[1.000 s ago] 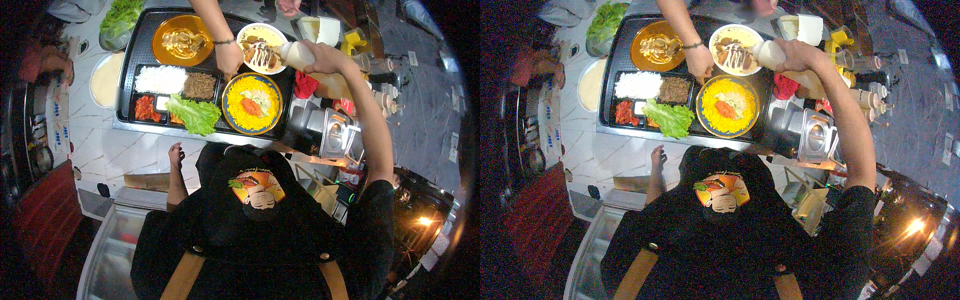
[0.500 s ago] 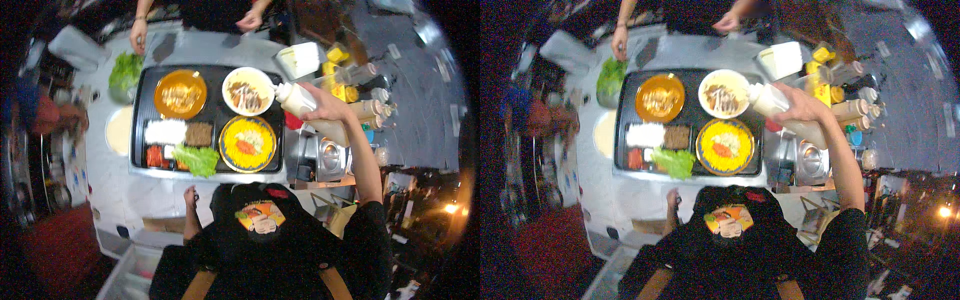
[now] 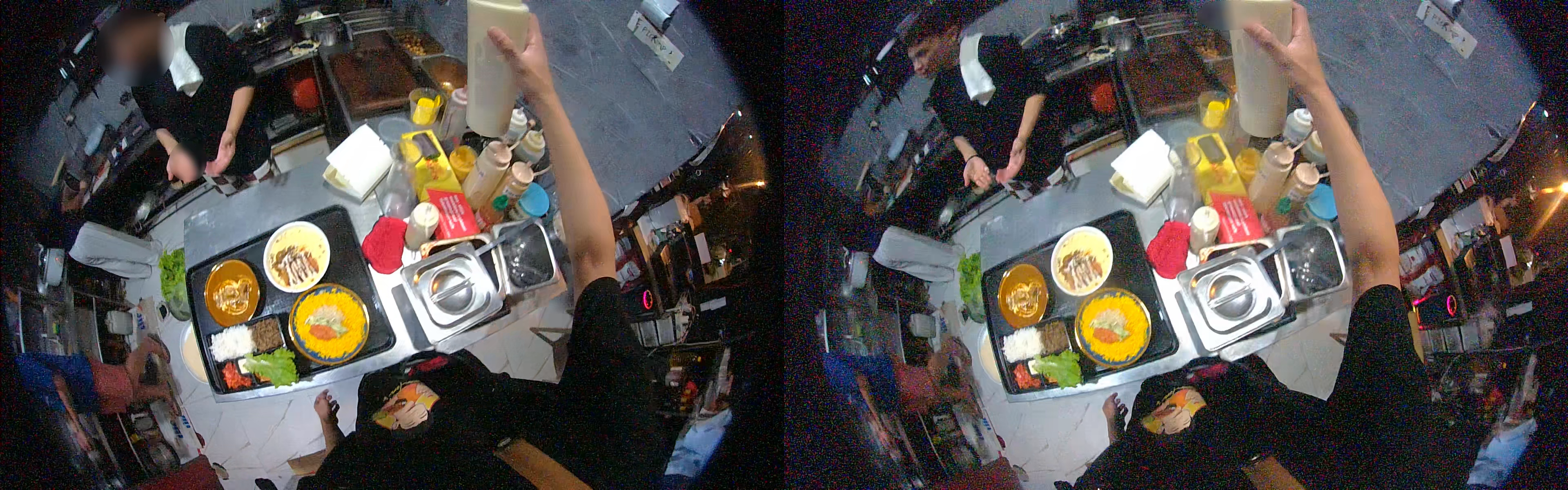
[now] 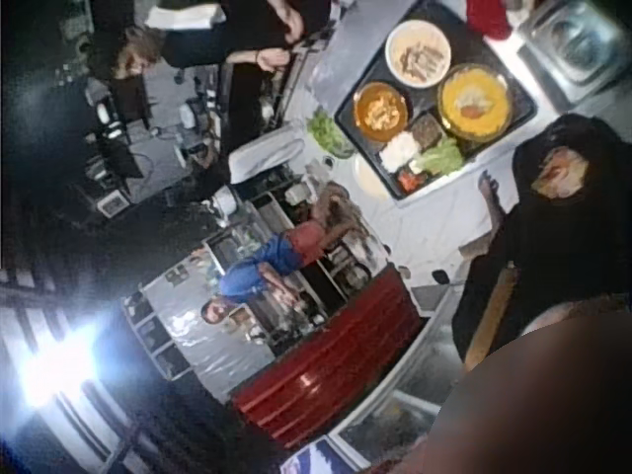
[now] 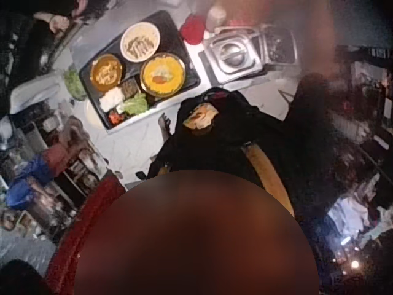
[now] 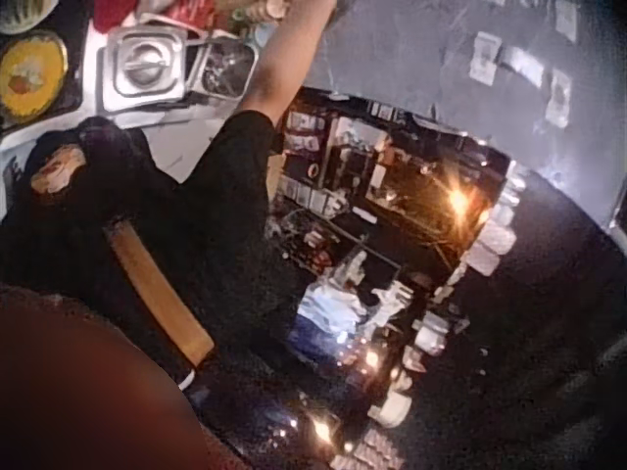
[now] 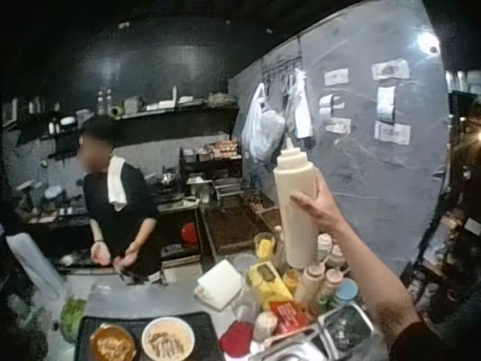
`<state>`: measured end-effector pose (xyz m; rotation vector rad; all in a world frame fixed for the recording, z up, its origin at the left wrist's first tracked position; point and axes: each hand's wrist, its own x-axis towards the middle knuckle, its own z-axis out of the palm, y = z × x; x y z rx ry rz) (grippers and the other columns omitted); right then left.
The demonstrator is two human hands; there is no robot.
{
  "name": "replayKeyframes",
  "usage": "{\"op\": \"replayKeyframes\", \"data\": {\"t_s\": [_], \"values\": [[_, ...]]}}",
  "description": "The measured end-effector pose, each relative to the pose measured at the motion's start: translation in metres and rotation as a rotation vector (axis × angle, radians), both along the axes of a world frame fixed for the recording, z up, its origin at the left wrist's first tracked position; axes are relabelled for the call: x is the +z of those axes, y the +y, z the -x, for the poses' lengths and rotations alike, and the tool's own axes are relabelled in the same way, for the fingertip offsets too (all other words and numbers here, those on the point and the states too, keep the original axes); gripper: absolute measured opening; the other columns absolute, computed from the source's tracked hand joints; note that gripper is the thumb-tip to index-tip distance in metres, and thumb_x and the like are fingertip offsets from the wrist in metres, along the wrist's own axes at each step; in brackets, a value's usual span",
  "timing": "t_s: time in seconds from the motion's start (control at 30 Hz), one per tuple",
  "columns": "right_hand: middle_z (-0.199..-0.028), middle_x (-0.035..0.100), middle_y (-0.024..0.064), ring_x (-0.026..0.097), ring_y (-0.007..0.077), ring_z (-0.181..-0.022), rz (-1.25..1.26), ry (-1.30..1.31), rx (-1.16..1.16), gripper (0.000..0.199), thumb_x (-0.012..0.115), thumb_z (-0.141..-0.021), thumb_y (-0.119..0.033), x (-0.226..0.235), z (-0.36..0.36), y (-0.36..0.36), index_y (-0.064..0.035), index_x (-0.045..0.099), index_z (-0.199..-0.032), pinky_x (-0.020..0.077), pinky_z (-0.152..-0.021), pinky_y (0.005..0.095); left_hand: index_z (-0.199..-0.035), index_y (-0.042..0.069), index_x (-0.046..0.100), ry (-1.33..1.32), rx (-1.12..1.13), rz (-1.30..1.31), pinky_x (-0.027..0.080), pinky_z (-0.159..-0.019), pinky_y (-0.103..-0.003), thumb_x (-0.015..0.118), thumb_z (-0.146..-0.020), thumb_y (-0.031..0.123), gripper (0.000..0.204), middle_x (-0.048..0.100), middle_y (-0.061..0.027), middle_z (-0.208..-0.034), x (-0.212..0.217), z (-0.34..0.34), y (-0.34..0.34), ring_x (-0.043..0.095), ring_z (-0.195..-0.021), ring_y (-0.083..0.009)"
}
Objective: The person assembles a meal tray by placing a soup bowl and a rice bowl onto a black tray, then adds rice, meat, lettuce, and sauces using tongs and squeeze bottles. The tray is completed with multiple components arranged in compartments.
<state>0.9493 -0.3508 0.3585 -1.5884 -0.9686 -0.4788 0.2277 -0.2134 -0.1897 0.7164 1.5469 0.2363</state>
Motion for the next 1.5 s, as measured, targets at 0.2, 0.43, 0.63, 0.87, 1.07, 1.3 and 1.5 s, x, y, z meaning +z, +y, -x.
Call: {"op": "replayKeyframes", "data": {"t_s": [0.2,0.43,0.63,0.87,1.07,1.3,1.5], "values": [[-0.128,0.054,0.0145,0.056,0.0245,-0.118,0.047,0.012,0.030,0.092,0.088,-0.070,-0.039,-0.053,-0.092,-0.024,-0.0041,0.037,-0.139,0.0482,-0.099,0.0399,-0.111,0.009,0.061,-0.058,0.084,-0.084,0.043,-0.042,-0.026,0.057,-0.096,0.028,0.025,0.054,-0.0023,-0.077,0.012,-0.020,-0.071,0.053,-0.054,-0.0138],[-0.123,0.061,0.0194,0.063,0.0301,-0.112,0.314,0.051,-0.117,0.096,0.089,-0.065,-0.039,-0.129,-0.168,-0.035,-0.0038,0.036,-0.138,0.0510,-0.096,0.0407,-0.108,0.012,0.063,0.031,0.093,0.032,0.042,-0.044,-0.027,0.056,-0.097,0.028,0.021,0.057,-0.0022,-0.077,0.005,-0.024,-0.172,0.054,-0.057,-0.0139],[-0.122,0.065,0.0207,0.064,0.0360,-0.112,0.921,0.090,-0.333,0.099,0.089,-0.055,-0.049,-0.164,-0.217,-0.043,-0.0025,0.049,-0.133,0.0492,-0.097,0.0422,-0.101,0.011,0.064,0.003,0.058,0.089,0.040,-0.043,-0.027,0.057,-0.097,0.031,0.022,0.056,-0.0002,-0.073,-0.006,-0.035,-0.220,0.052,-0.056,-0.0119],[-0.085,0.073,0.0171,0.070,0.0299,-0.078,1.148,0.114,-0.068,0.051,0.090,-0.054,-0.037,-0.172,-0.211,-0.032,-0.0014,0.074,-0.088,0.0538,-0.074,0.0418,-0.090,0.010,0.064,0.000,-0.030,-0.106,0.037,-0.042,-0.027,0.057,-0.096,0.033,0.026,0.054,0.0021,-0.068,0.010,-0.039,-0.189,0.049,-0.054,-0.0091],[-0.090,0.069,0.0152,0.067,0.0241,-0.081,0.929,-0.276,0.285,0.033,0.068,-0.081,-0.022,-0.079,-0.121,-0.015,0.0014,0.069,-0.103,0.0534,-0.074,0.0376,-0.099,0.004,0.070,-0.015,-0.180,-0.217,0.046,-0.058,-0.028,0.054,-0.098,0.029,0.030,0.063,-0.0033,-0.078,0.004,-0.055,-0.170,0.057,-0.067,-0.0119],[-0.107,0.073,0.0150,0.067,0.0202,-0.091,1.118,-0.107,0.862,0.034,0.064,-0.094,-0.022,-0.003,0.011,-0.062,0.0008,0.068,-0.119,0.0506,-0.079,0.0314,-0.113,-0.003,0.067,-0.381,-0.142,0.027,0.050,-0.082,-0.028,0.057,-0.100,0.021,0.029,0.070,-0.0078,-0.101,-0.044,-0.094,-0.139,0.063,-0.091,-0.0152],[-0.091,0.070,0.0084,0.064,0.0136,-0.081,1.039,-0.038,0.783,0.031,0.064,-0.095,-0.021,-0.030,0.023,-0.097,-0.0026,0.070,-0.118,0.0527,-0.075,0.0287,-0.113,-0.003,0.067,-0.188,-0.346,-0.137,0.049,-0.084,-0.029,0.054,-0.100,0.018,0.028,0.070,-0.0077,-0.101,-0.042,-0.078,-0.129,0.063,-0.090,-0.0158]]}}
